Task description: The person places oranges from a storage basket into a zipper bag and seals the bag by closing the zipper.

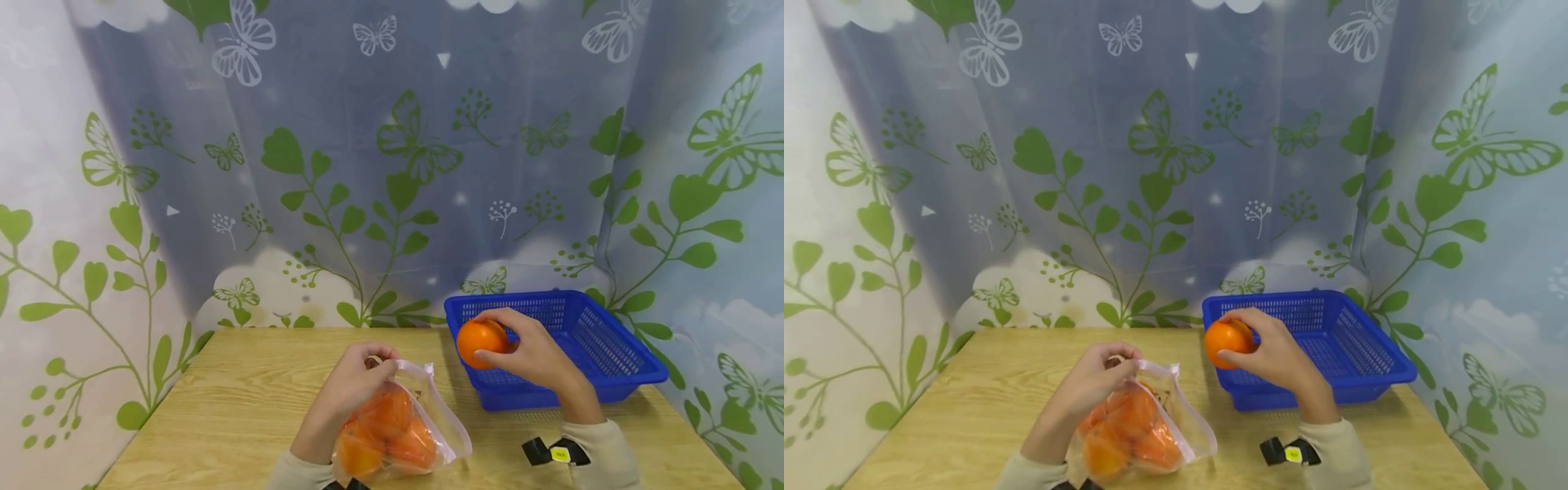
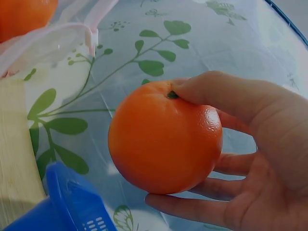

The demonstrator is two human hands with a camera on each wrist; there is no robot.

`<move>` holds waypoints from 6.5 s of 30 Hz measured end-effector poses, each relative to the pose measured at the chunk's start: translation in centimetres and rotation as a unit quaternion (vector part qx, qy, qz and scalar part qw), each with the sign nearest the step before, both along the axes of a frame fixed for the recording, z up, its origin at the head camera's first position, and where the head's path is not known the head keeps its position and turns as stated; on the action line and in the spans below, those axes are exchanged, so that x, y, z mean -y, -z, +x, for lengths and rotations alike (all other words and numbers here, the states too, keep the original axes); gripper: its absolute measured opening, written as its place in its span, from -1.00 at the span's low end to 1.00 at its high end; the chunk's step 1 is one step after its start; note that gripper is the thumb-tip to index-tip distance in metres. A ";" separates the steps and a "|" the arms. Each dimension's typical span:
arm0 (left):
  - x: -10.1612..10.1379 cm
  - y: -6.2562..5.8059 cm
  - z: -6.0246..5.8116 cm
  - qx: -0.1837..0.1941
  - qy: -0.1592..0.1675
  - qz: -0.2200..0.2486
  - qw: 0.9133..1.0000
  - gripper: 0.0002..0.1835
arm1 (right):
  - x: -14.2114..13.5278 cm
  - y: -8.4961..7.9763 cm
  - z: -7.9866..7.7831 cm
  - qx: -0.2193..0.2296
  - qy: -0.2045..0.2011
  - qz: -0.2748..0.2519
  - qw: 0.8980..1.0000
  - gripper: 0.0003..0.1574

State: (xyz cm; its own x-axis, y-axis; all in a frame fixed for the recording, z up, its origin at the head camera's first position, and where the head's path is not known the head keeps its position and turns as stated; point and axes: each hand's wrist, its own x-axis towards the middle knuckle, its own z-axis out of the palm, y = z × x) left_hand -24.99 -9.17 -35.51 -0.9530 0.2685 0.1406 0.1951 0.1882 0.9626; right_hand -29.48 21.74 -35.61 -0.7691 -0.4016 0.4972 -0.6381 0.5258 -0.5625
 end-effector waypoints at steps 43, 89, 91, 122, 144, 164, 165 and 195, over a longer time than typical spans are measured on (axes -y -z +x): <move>-0.3 0.0 0.1 -0.014 -0.022 -0.008 1.000 -0.81 | 4.6 0.2 2.3 0.088 -0.232 0.047 0.968 -0.44; -0.5 -0.7 0.5 -0.038 -0.075 0.048 0.995 -0.86 | 7.5 1.3 2.8 0.048 -0.183 0.094 0.977 -0.28; -0.6 -0.8 0.5 -0.036 -0.075 0.055 0.995 -0.86 | 7.7 1.4 2.9 0.041 -0.184 0.095 0.978 -0.28; 1.2 -2.5 1.0 -0.048 -0.093 0.119 0.987 -0.85 | 7.5 0.5 3.3 0.052 -0.185 0.057 0.980 -0.43; 2.2 -2.3 1.1 -0.050 0.092 0.136 0.985 -0.78 | 7.8 0.0 2.9 -0.177 -0.209 -0.051 0.960 -0.60; 2.6 -2.8 1.5 -0.057 0.016 0.021 0.998 -0.79 | 7.6 0.3 3.1 -0.183 -0.108 -0.108 0.971 -0.74; 2.7 -2.9 1.6 -0.060 0.012 0.017 0.998 -0.78 | 7.7 0.3 3.2 -0.185 -0.098 -0.113 0.971 -0.75; 0.9 -4.0 6.7 -0.263 0.170 -0.123 0.942 -0.95 | 8.7 0.0 3.1 -0.179 0.051 -0.162 0.969 -0.82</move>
State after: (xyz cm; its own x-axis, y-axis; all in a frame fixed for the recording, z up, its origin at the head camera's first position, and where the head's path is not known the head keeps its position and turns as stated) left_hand -18.31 -10.03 -31.51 -0.6221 0.6321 0.4620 0.7217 0.2340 0.6515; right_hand -26.34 13.06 -35.64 -0.5512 -0.1113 0.8269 -0.7769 0.4298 -0.4600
